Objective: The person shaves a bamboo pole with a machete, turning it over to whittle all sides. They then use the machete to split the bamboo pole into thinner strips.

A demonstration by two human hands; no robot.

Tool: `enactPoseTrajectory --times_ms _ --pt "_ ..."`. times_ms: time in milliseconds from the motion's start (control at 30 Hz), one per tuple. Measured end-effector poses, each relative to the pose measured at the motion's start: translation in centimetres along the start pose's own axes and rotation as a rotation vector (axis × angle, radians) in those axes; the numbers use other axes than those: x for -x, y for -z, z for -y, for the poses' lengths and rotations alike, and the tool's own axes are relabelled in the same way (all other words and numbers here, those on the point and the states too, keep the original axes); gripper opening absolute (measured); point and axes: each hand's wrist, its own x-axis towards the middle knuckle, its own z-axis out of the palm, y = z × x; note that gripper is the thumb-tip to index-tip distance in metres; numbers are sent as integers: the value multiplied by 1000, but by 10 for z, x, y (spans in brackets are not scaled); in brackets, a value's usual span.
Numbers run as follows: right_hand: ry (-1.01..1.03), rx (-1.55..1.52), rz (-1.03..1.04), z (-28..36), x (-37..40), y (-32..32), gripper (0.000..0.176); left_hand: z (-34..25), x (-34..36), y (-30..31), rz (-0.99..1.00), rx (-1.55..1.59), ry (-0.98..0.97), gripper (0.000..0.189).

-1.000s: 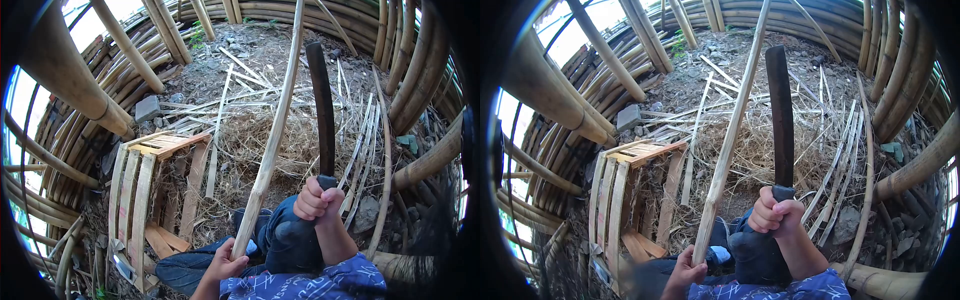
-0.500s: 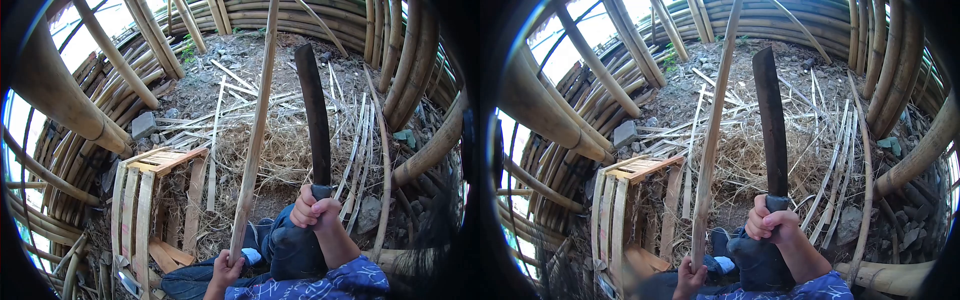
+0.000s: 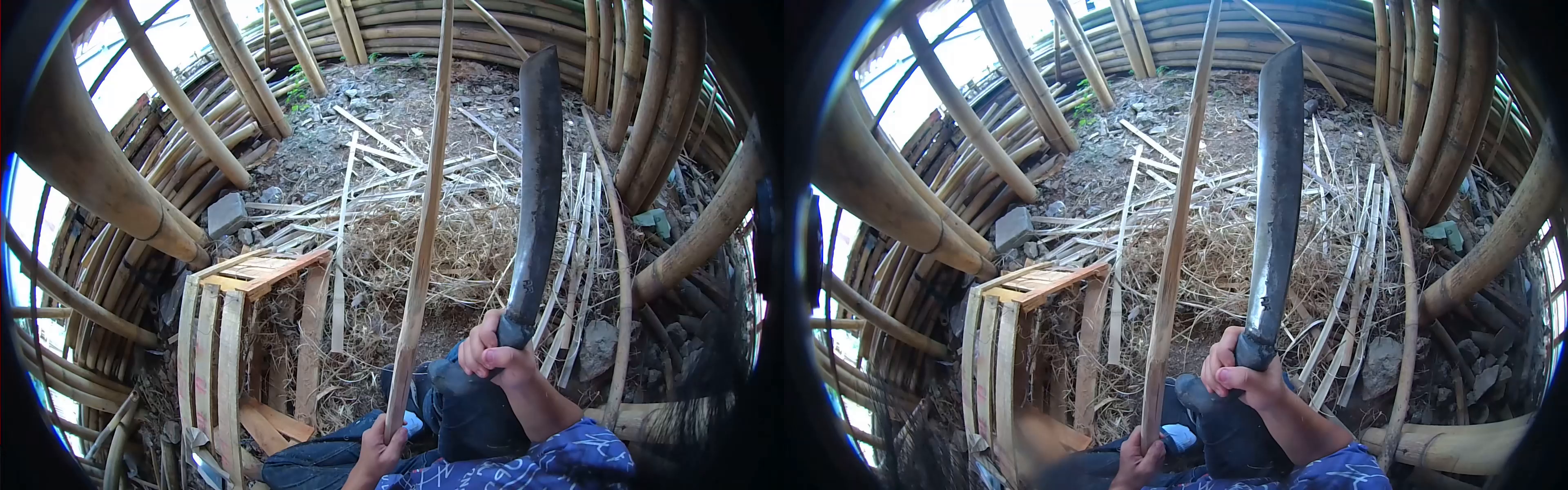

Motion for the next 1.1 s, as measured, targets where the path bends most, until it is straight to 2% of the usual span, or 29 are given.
enactPoseTrajectory --times_ms 200,267,333,500,567,600,633,700,767,833,867,900,1000,1100 --pt "45 101 -151 13 0 -7 17 15 6 5 74 -25 29 15" --pt "59 150 -194 23 2 -1 16 13 6 1 35 -284 -136 16" --pt "51 319 -318 35 5 6 12 13 8 -3 43 -296 -175 17" --pt "24 494 -407 65 13 3 10 9 9 -10 81 -354 -270 20" --pt "9 1059 -478 77 15 0 10 7 8 -13 42 -370 -365 21" --pt "45 1239 -517 78 15 1 11 2 8 -15 45 -367 -363 21" --pt "44 1242 -520 79 16 2 11 -7 8 -17 42 -411 -351 21" --pt "124 1581 -478 81 20 5 14 -9 12 -22 45 -453 -336 20" --pt "112 1690 -483 83 27 12 19 -4 17 -29 150 -297 -189 20" --pt "325 1951 -254 86 32 22 23 -14 18 -32 169 -360 -184 19" --pt "309 2016 -208 89 35 24 29 -20 17 -32 179 -425 -186 19" --pt "297 2018 -218 90 38 25 29 -24 15 -30 190 -426 -179 19" --pt "247 2187 9 91 45 30 37 -21 15 -23 358 -261 17 15" --pt "215 2124 102 93 48 33 36 -9 13 -16 474 -113 103 16"
